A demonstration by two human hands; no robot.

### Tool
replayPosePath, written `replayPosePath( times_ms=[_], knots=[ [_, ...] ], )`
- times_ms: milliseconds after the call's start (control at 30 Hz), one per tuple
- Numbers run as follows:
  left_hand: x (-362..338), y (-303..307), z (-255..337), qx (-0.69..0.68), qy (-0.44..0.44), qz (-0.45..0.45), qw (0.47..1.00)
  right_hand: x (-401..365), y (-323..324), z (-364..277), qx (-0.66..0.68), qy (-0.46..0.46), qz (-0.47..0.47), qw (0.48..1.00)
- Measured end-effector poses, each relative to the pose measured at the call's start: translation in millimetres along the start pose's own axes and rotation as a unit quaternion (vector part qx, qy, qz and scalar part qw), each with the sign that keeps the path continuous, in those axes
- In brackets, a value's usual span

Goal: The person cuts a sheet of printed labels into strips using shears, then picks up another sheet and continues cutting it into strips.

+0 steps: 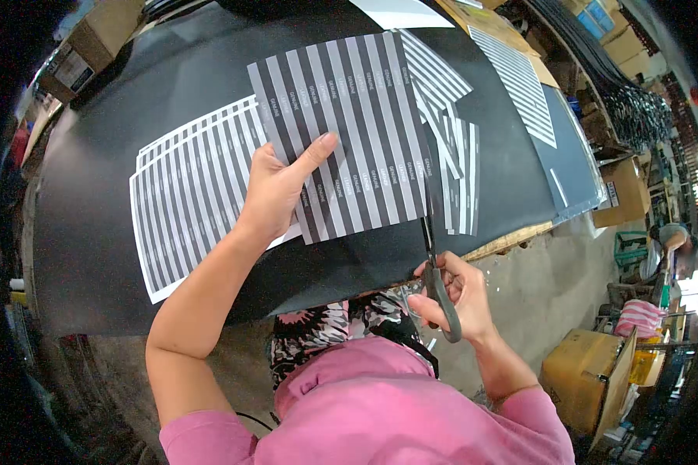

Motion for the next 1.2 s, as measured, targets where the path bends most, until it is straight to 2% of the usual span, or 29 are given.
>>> replayPosePath(
  times_ms=[333,1067,1200],
  knots=[
    [-2.2,-1.9,0.1,0.005,-0.014,-0.009,1.000,2.4,-3.7,-11.9,0.042,-0.012,-0.009,0.999],
    [-2.8,-3.0,-0.3,0.007,-0.020,-0.012,1.000,3.2,-1.8,-8.9,0.019,-0.015,-0.013,1.000],
    [-3.8,-3.4,1.3,0.004,-0.009,-0.009,1.000,4.7,-2.6,-8.1,0.016,0.025,-0.010,1.000]
  ],
)
Point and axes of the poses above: each hand's wrist, its own x-axis towards the middle knuckle, its own y-axis out of the back of the hand, z = x × y, the point moved 1 cm from there along x, towards the middle knuckle, and after that the axes turned 7 degrees about -y, right-handed, at the moved point
